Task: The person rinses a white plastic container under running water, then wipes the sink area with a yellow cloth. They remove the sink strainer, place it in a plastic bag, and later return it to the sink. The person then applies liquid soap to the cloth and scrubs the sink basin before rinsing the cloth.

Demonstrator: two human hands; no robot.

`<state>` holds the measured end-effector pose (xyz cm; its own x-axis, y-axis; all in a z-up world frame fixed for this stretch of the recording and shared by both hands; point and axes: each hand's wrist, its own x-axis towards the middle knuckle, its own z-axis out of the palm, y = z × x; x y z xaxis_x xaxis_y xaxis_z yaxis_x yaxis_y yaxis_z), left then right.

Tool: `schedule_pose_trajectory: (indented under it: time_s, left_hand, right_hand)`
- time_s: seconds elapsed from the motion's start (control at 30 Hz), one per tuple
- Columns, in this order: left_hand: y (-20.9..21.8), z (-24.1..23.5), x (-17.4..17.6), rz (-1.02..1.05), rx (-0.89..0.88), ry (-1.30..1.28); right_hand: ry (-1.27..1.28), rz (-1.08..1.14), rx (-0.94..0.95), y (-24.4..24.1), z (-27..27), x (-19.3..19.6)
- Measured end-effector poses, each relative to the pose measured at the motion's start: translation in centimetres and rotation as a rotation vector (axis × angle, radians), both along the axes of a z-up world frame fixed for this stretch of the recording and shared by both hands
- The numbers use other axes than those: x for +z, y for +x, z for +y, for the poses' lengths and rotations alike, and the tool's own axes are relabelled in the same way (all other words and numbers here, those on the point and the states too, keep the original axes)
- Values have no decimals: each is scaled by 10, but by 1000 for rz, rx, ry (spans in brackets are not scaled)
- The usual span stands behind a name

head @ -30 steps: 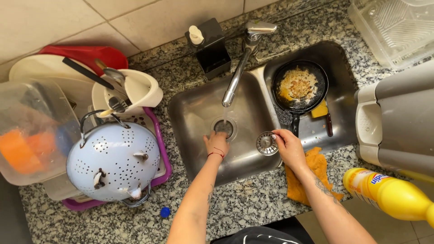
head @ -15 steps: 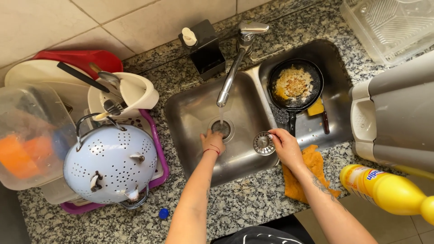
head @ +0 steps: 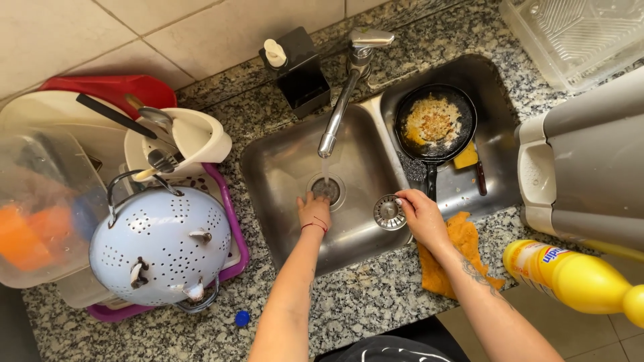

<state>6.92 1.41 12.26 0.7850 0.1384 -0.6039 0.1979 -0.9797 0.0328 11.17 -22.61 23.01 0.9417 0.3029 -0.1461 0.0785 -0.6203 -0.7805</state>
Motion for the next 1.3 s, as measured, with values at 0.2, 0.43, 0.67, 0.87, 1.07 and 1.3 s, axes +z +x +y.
schedule_pose_trajectory:
  time_s: [0.2,0.43,0.67,0.87,1.07,1.3]
  left_hand:
    - [16,9,-58,-264,127,-45]
    - [25,29,-85,-598,-153,-20]
    - [26,40,-117,-806,-329,10]
    - [23,35,-120,-859,-299,-2]
    - [27,34,-71,-533,72,-154]
    - [19,51,-39,-221,479,-324]
  right_hand:
    - [-10,-12,16,3,1,3]
    - [-25,-14,18,1,3,3]
    - [-61,-36,34,1,3,-1]
    - [-79,-53,49,-1,2,-6]
    - [-76,-84,68,0,3,-9]
    - [-249,-124,76,8,29,-22]
